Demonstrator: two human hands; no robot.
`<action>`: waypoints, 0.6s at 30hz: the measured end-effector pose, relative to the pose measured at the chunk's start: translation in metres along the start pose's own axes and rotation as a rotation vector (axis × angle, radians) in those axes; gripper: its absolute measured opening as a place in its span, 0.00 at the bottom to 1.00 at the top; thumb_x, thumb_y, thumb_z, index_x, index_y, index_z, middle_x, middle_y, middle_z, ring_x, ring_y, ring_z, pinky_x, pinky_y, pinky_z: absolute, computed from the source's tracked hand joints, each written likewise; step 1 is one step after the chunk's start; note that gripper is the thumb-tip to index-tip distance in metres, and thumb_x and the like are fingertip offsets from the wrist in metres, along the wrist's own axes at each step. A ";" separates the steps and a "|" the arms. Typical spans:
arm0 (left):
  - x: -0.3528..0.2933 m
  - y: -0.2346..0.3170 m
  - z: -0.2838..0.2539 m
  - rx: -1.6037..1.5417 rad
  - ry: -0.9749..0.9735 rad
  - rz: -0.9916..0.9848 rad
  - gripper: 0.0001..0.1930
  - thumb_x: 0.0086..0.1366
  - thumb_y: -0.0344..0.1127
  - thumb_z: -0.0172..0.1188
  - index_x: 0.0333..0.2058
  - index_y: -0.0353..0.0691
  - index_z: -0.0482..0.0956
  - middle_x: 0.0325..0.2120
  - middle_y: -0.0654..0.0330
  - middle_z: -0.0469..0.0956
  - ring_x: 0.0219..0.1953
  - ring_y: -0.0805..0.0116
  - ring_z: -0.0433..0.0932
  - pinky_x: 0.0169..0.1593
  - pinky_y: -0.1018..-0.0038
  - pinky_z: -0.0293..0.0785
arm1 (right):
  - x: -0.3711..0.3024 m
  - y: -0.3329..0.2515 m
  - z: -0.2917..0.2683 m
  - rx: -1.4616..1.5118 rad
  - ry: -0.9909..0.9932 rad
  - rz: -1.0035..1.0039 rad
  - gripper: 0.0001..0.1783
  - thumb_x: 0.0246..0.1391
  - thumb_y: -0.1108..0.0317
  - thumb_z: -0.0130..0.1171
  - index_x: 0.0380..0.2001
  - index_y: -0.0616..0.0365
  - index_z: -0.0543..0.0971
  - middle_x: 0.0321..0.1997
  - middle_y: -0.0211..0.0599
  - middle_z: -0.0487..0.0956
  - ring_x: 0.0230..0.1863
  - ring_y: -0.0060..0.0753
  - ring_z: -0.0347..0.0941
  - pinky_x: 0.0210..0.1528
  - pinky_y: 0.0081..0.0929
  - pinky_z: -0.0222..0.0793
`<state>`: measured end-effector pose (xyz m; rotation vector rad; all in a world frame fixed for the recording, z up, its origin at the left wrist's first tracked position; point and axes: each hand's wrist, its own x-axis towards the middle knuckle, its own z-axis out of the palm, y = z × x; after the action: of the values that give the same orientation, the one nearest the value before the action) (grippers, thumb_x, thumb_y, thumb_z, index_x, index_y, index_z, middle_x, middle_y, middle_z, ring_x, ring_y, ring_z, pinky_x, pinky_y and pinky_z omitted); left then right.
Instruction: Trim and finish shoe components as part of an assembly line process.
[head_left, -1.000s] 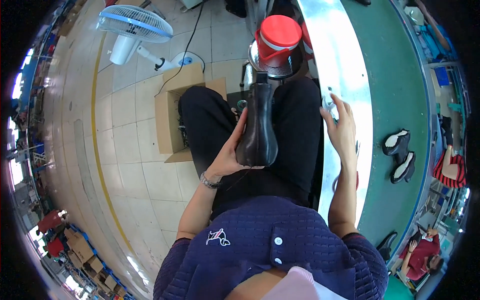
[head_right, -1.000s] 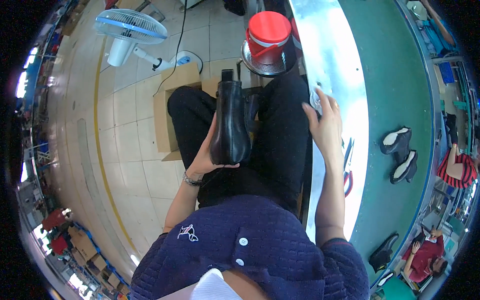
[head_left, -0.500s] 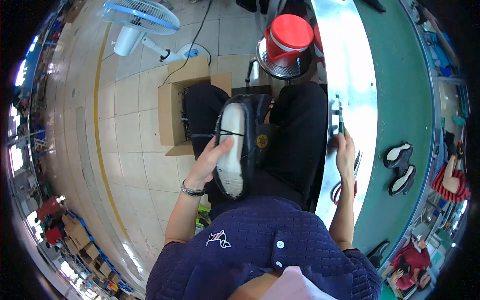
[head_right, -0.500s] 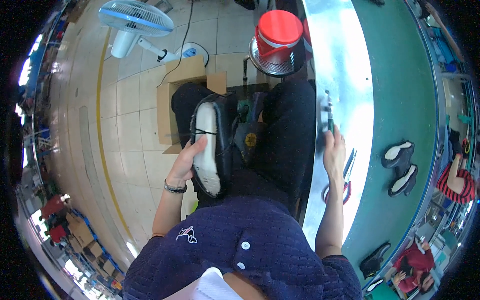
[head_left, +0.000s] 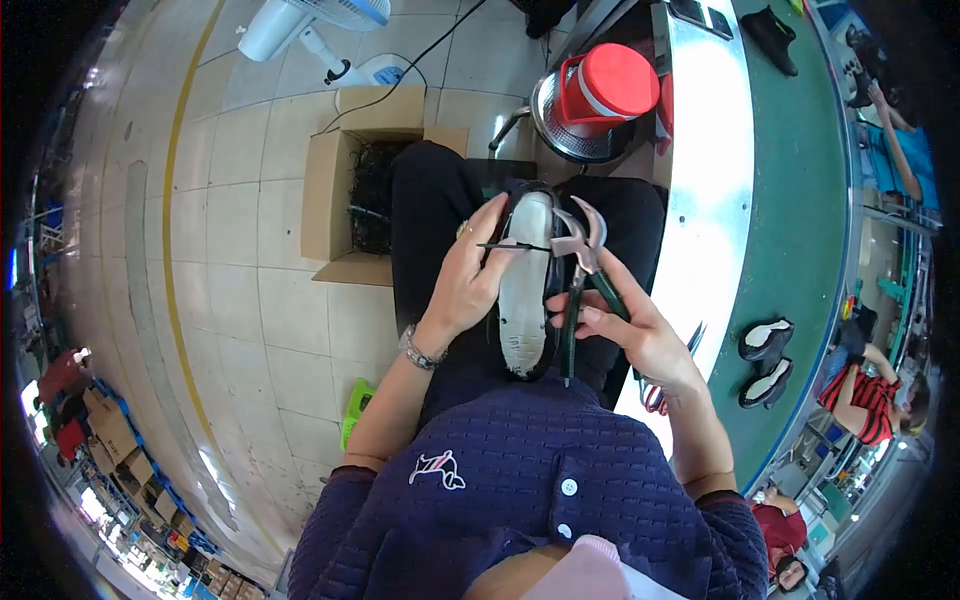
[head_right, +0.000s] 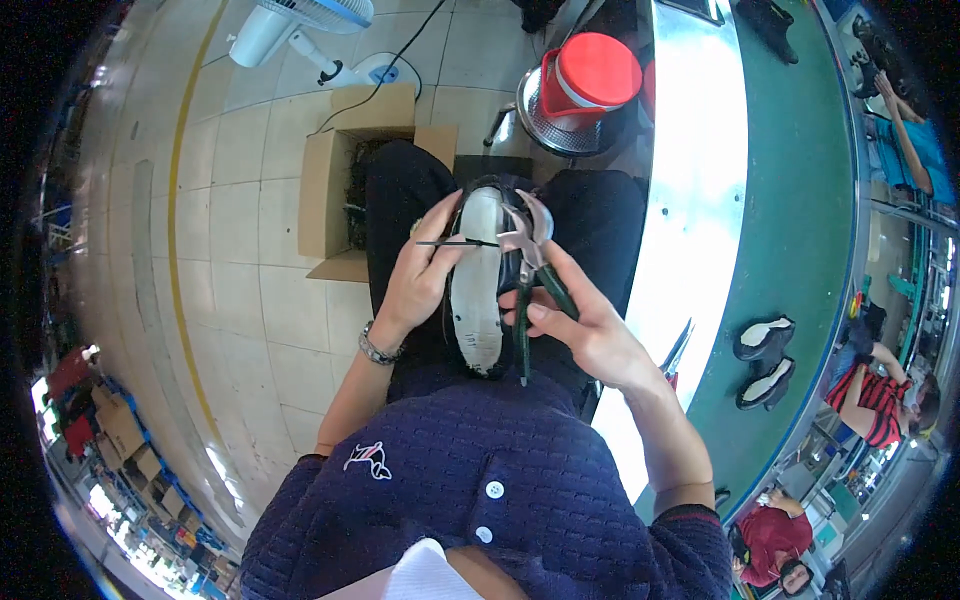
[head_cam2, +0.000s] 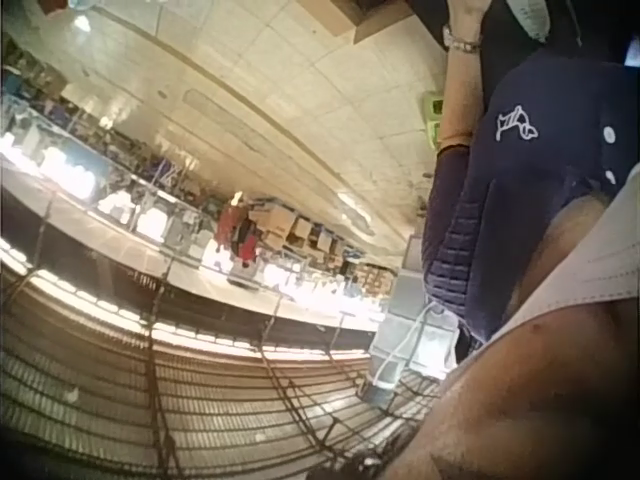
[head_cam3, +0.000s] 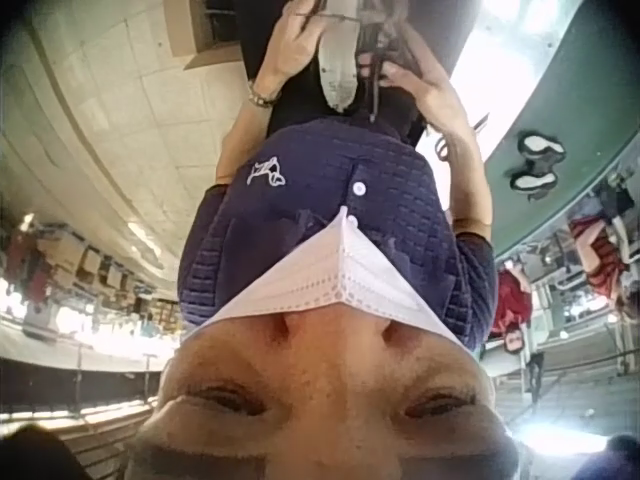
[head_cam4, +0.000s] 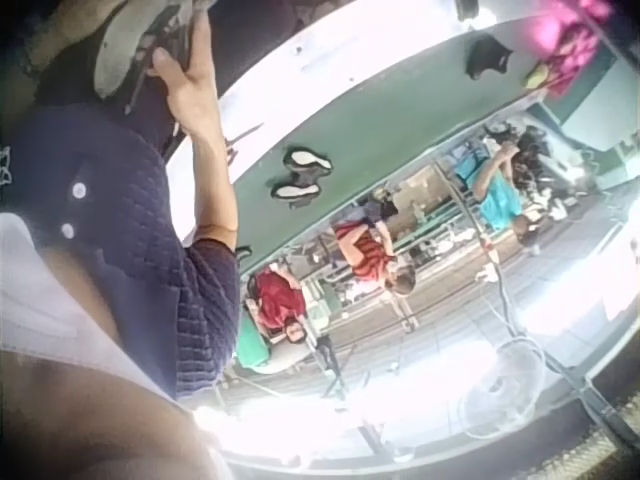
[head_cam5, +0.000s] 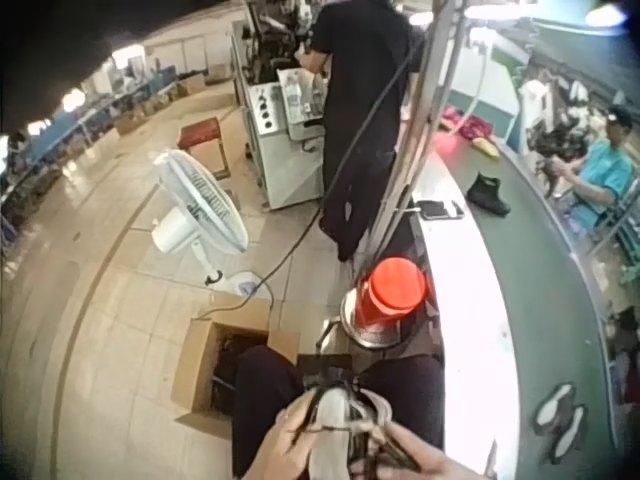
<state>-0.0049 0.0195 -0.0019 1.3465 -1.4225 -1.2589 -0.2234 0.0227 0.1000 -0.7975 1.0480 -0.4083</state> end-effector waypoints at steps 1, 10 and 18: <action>0.007 -0.001 -0.001 -0.005 0.054 0.070 0.27 0.62 0.38 0.59 0.57 0.30 0.67 0.56 0.48 0.70 0.58 0.53 0.70 0.59 0.67 0.65 | 0.005 -0.004 0.004 -0.007 -0.003 0.046 0.36 0.65 0.73 0.45 0.71 0.53 0.43 0.50 0.43 0.77 0.50 0.32 0.74 0.52 0.30 0.67; 0.033 0.003 0.007 0.101 0.239 0.099 0.11 0.61 0.29 0.61 0.41 0.33 0.81 0.33 0.52 0.81 0.33 0.63 0.82 0.37 0.74 0.75 | 0.028 -0.026 0.020 0.058 0.128 0.234 0.34 0.66 0.71 0.44 0.71 0.50 0.44 0.40 0.39 0.77 0.43 0.30 0.76 0.48 0.30 0.72; 0.030 -0.001 0.010 0.156 0.323 0.209 0.09 0.62 0.26 0.59 0.41 0.33 0.81 0.34 0.50 0.82 0.33 0.59 0.82 0.37 0.73 0.76 | 0.029 -0.017 0.027 -0.591 0.216 0.063 0.33 0.65 0.71 0.47 0.69 0.58 0.47 0.25 0.33 0.74 0.25 0.24 0.74 0.30 0.24 0.72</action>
<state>-0.0181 -0.0090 -0.0074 1.3906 -1.4086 -0.7689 -0.1856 0.0036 0.1022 -1.2589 1.4194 -0.1250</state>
